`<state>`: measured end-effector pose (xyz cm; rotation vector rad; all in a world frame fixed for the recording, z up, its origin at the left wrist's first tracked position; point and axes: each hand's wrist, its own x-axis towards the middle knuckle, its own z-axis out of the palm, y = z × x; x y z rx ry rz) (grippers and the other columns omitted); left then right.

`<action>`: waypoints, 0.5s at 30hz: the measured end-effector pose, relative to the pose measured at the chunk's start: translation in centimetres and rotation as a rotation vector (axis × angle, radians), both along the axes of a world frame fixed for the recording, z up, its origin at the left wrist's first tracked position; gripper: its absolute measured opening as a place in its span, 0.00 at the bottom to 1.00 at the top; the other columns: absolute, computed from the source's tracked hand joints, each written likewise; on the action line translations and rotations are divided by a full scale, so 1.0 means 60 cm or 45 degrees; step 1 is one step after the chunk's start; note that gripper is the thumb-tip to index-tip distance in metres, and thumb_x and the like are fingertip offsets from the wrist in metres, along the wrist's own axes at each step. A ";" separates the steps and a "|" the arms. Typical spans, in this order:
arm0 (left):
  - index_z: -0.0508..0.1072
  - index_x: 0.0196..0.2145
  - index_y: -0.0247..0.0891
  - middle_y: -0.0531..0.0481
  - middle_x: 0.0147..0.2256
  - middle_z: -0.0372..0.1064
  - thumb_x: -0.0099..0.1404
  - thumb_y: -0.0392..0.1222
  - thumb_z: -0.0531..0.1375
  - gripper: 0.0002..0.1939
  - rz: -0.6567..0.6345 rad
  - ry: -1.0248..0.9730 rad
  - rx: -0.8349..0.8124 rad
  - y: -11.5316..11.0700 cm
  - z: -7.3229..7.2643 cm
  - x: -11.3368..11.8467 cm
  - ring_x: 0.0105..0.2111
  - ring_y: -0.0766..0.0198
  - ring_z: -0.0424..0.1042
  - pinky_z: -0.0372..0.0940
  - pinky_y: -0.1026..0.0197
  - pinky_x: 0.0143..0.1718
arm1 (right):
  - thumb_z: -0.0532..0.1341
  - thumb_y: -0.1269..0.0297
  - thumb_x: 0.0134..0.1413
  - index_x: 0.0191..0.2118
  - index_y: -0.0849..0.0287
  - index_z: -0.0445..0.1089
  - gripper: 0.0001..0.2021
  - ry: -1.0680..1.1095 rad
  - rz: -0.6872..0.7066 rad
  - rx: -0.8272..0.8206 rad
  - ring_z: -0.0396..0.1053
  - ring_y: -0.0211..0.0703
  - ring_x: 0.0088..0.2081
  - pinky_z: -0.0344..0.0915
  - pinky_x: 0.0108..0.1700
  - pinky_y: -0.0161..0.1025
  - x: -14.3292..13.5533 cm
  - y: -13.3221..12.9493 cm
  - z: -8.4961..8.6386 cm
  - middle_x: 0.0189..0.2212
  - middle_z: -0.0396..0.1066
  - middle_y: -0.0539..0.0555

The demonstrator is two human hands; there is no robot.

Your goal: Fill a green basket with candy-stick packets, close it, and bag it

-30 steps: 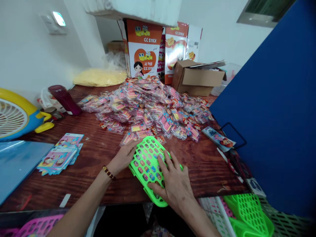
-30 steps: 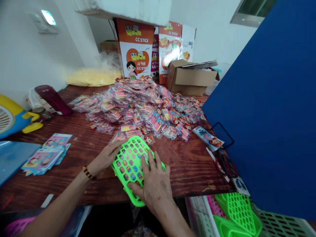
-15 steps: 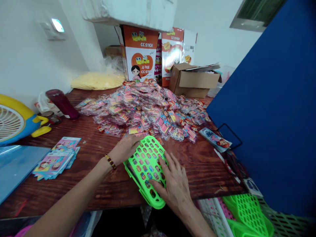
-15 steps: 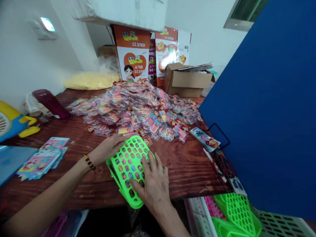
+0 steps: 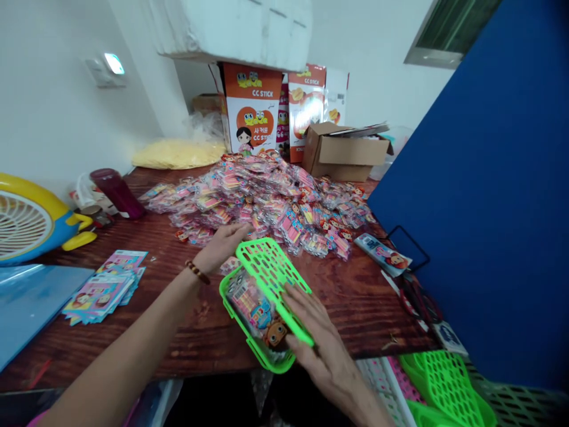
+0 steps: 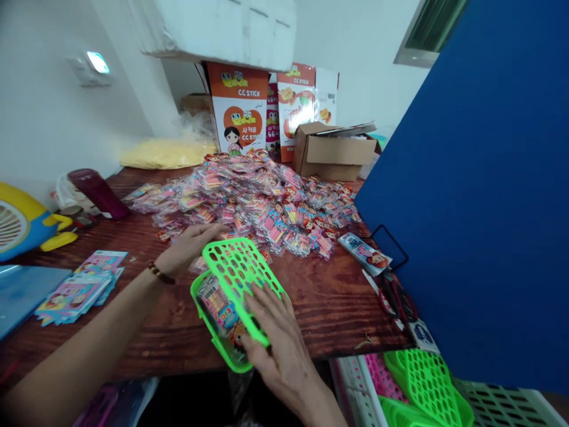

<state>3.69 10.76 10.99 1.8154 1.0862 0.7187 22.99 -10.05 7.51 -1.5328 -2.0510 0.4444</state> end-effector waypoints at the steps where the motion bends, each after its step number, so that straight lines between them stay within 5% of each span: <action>1: 0.76 0.40 0.32 0.45 0.31 0.74 0.64 0.62 0.50 0.29 0.077 -0.034 0.031 -0.007 -0.012 -0.001 0.29 0.58 0.72 0.66 0.59 0.30 | 0.51 0.59 0.65 0.66 0.51 0.54 0.25 0.113 -0.029 0.013 0.46 0.46 0.68 0.49 0.67 0.54 0.007 -0.002 0.000 0.67 0.50 0.54; 5: 0.72 0.47 0.35 0.41 0.45 0.74 0.68 0.57 0.49 0.25 0.263 -0.048 0.204 -0.050 -0.064 -0.014 0.45 0.54 0.72 0.64 0.54 0.49 | 0.51 0.57 0.66 0.58 0.50 0.67 0.19 0.466 -0.186 0.047 0.59 0.46 0.62 0.54 0.65 0.50 0.028 -0.009 -0.008 0.60 0.63 0.53; 8: 0.71 0.49 0.37 0.42 0.47 0.72 0.70 0.51 0.48 0.20 0.309 0.060 0.500 -0.078 -0.079 -0.014 0.48 0.55 0.69 0.62 0.51 0.53 | 0.52 0.54 0.65 0.55 0.54 0.71 0.20 0.770 -0.463 0.030 0.67 0.49 0.56 0.63 0.60 0.47 0.040 -0.003 -0.008 0.53 0.71 0.55; 11: 0.70 0.53 0.38 0.42 0.53 0.69 0.70 0.46 0.52 0.18 0.037 0.374 0.812 -0.087 -0.078 0.001 0.56 0.51 0.62 0.57 0.45 0.58 | 0.55 0.52 0.63 0.54 0.56 0.72 0.20 0.931 -0.541 0.016 0.70 0.49 0.53 0.66 0.57 0.43 0.054 0.014 0.004 0.51 0.72 0.55; 15: 0.67 0.56 0.40 0.44 0.56 0.66 0.70 0.44 0.54 0.19 -0.255 0.631 0.927 -0.084 -0.074 0.016 0.59 0.49 0.58 0.48 0.41 0.61 | 0.55 0.54 0.64 0.53 0.53 0.72 0.18 0.923 -0.357 -0.018 0.71 0.45 0.51 0.67 0.55 0.38 0.062 0.036 0.028 0.50 0.73 0.52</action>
